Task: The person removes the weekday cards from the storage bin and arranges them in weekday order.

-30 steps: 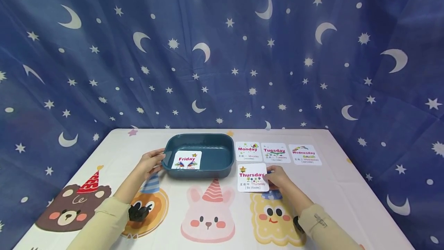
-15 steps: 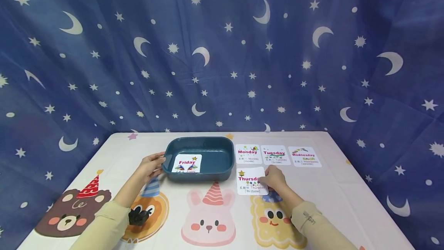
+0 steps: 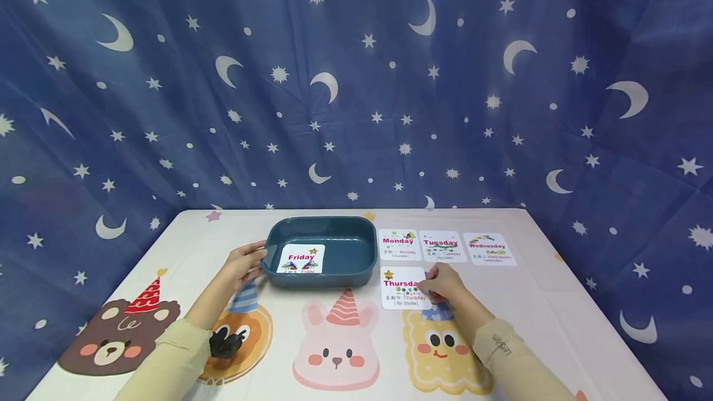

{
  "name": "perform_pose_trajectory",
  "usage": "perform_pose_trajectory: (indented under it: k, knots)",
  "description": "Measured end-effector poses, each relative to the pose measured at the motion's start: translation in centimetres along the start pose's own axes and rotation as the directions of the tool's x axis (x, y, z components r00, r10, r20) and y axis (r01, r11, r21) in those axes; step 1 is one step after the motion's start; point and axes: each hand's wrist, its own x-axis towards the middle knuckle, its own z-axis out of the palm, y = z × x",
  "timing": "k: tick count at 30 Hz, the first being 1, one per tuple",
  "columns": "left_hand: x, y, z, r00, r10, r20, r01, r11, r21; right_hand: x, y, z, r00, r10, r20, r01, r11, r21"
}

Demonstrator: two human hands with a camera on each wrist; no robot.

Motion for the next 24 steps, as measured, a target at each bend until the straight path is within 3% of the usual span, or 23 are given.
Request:
perform_pose_trajectory:
  k: [5,11,17,24]
  knots:
    - [0.0,0.1,0.0,1.0,0.001,-0.009,-0.002,1.0,-0.021,0.0,0.2,-0.7,0.997,0.027,0.071,-0.038,0.986,0.162]
    - [0.0,0.1,0.2,1.0,-0.004,-0.002,0.004,1.0,-0.025,-0.1,0.9,-2.1,0.979,0.04,0.202,-0.116,0.916,0.385]
    - [-0.1,0.0,0.3,1.0,-0.004,-0.002,0.003,0.999,-0.04,-0.3,-0.1,-2.4,0.964,0.068,0.255,-0.173,0.892,0.417]
    - [-0.2,-0.1,0.1,1.0,0.002,-0.007,-0.003,1.0,-0.028,-0.9,-2.1,-1.3,0.96,-0.019,0.28,-0.12,0.875,0.469]
